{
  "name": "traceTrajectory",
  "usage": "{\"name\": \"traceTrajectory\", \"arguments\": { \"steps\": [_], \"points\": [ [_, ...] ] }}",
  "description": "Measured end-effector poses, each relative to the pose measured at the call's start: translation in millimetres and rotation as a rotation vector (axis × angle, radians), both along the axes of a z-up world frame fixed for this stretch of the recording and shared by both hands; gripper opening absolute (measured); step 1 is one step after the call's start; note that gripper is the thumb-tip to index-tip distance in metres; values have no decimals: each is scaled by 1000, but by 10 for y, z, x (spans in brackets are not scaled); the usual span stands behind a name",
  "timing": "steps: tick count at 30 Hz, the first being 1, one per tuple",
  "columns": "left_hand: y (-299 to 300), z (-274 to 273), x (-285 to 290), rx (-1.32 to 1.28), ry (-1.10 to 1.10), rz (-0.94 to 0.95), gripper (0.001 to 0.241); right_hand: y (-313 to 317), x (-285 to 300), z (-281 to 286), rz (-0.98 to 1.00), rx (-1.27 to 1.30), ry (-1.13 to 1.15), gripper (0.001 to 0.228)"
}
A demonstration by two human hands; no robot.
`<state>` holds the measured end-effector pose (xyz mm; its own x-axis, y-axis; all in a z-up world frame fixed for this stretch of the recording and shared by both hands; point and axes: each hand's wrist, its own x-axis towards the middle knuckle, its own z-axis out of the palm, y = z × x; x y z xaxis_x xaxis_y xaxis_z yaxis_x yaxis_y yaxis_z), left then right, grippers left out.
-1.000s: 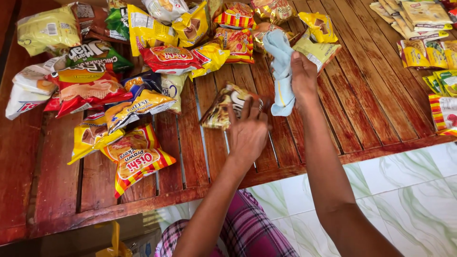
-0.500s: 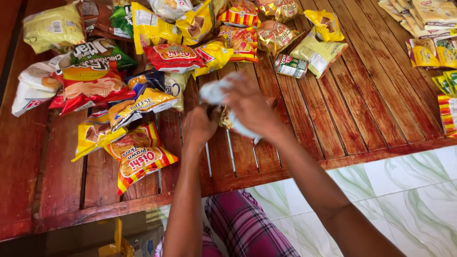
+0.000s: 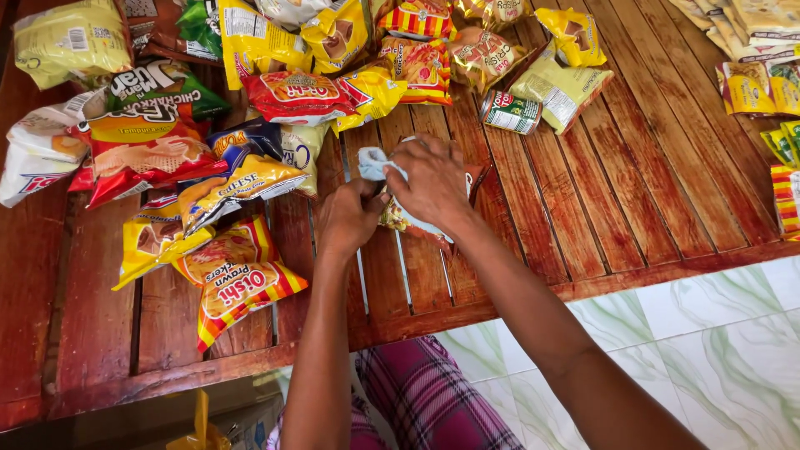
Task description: Sort and clean various snack bags, then organize them into a cardboard box.
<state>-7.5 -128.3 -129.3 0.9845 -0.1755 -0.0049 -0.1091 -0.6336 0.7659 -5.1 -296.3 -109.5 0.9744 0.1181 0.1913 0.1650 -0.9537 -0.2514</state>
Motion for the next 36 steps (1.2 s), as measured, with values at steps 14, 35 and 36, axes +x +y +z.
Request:
{"name": "traceTrajectory", "arguments": {
  "steps": [14, 35, 36],
  "points": [
    [-4, 133, -152, 78, 42, -50, 42, -639, 208, -425, -168, 322, -82, 33],
    [-352, 669, -517, 491, 16, -92, 65, -949, -265, 643, 16, 691, -522, 37],
    [-330, 729, -534, 517, 6, -85, 67, -944, -265, 654, 12, 702, -510, 36]
  ]
}}
